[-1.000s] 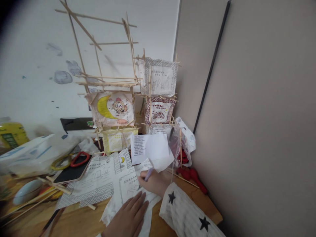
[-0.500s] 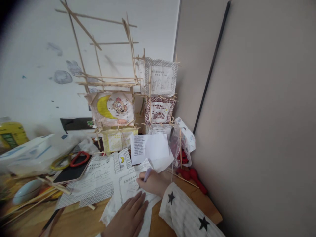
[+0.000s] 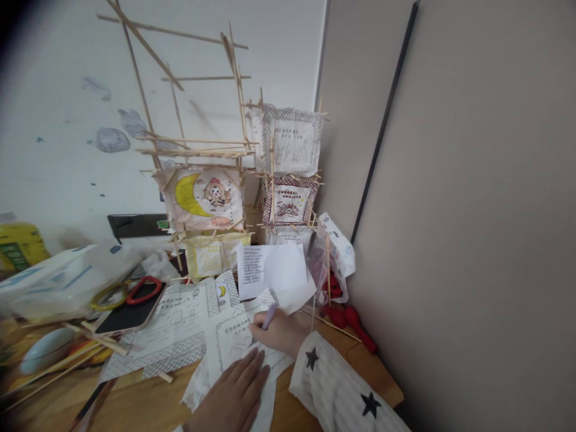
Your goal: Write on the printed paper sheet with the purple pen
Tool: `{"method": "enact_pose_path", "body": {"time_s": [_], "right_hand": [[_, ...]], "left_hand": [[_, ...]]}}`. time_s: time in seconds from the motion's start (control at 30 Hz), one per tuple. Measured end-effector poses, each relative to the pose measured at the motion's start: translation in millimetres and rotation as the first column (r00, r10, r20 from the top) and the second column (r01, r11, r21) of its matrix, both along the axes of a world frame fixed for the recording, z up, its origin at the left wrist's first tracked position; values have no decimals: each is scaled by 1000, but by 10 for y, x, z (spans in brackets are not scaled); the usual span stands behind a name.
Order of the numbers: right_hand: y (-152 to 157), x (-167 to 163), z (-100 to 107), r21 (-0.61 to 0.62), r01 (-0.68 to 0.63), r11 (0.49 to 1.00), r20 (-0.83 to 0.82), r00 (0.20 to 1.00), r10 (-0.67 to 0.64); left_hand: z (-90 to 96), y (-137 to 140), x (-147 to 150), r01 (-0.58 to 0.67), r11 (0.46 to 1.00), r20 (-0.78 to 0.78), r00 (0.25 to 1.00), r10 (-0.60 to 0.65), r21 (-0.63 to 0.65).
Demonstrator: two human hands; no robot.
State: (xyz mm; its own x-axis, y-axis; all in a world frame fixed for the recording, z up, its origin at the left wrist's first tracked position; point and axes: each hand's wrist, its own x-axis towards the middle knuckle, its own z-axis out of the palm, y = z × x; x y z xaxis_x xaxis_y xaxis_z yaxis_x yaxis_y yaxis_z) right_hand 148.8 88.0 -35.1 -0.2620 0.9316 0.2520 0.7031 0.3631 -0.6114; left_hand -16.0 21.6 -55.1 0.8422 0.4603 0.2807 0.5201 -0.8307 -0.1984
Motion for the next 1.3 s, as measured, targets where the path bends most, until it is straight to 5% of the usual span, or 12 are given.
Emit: {"method": "enact_pose_path", "body": {"time_s": [1.3], "right_hand": [[-5, 1, 27, 15, -19, 1000, 4, 1000, 19]], "left_hand": [[9, -4, 4, -8, 999, 30, 1000, 10, -48]]}}
